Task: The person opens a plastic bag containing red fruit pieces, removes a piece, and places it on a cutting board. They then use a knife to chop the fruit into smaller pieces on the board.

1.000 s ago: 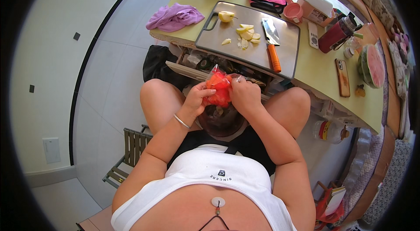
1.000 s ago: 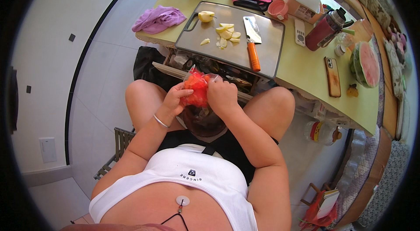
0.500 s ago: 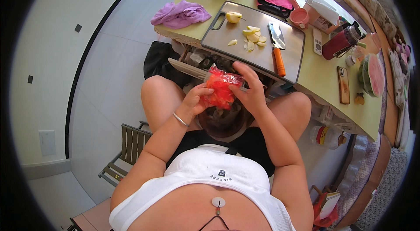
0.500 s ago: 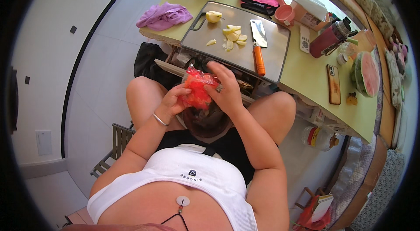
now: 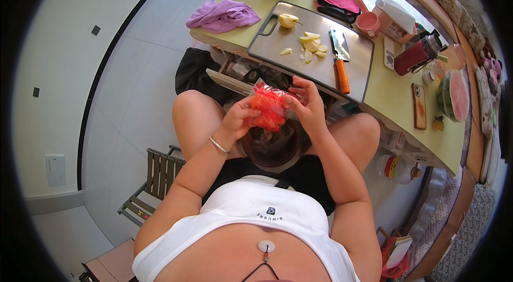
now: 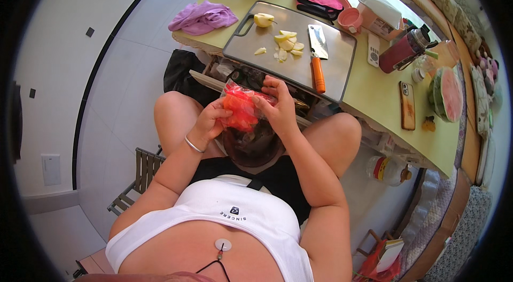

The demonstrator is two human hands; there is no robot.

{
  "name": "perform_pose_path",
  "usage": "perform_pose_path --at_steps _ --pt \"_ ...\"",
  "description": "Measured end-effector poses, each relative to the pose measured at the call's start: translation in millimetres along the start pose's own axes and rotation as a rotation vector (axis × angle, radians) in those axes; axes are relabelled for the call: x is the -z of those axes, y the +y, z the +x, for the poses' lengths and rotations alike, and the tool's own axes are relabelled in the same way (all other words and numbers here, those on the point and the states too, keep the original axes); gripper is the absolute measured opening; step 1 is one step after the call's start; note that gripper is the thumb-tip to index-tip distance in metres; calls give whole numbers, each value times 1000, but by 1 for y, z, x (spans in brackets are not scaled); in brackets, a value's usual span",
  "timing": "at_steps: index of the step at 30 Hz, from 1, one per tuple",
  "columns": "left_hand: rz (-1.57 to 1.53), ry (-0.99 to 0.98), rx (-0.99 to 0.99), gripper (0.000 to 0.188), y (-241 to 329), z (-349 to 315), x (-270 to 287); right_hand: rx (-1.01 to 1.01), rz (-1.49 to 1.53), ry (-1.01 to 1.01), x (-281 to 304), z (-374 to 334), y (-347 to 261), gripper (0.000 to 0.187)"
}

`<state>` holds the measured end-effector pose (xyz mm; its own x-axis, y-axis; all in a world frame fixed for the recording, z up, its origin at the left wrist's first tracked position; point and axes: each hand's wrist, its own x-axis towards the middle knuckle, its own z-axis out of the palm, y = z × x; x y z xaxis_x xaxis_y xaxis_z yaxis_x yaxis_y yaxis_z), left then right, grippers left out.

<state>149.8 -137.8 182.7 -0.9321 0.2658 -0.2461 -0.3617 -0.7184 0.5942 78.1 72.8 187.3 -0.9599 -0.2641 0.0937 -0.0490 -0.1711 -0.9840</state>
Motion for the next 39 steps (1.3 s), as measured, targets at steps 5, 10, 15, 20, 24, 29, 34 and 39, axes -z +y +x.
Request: perform_pose_path --at_steps 5,10,15,20,24,29,34,39 --pt "56 -142 -3 48 -2 1 14 -508 -19 -275 5 1 -11 31" --pt "316 88 -68 31 -9 9 10 -321 -209 -237 4 -1 6 17" --pt "307 195 -116 18 -10 15 18 -498 -67 -254 7 3 -3 18" --pt "164 140 -110 20 -11 17 11 -500 102 -201 11 6 -1 18" --pt "288 125 -240 21 -14 13 15 -443 149 -188 13 4 -7 28" --pt "902 80 -706 26 0 0 -8 -516 283 30 30 12 -18 35" --pt "1569 505 -966 32 1 23 2 -334 292 193 44 16 -17 19" --pt "1779 488 -868 25 -14 57 31 -96 399 317 55 22 -26 16"
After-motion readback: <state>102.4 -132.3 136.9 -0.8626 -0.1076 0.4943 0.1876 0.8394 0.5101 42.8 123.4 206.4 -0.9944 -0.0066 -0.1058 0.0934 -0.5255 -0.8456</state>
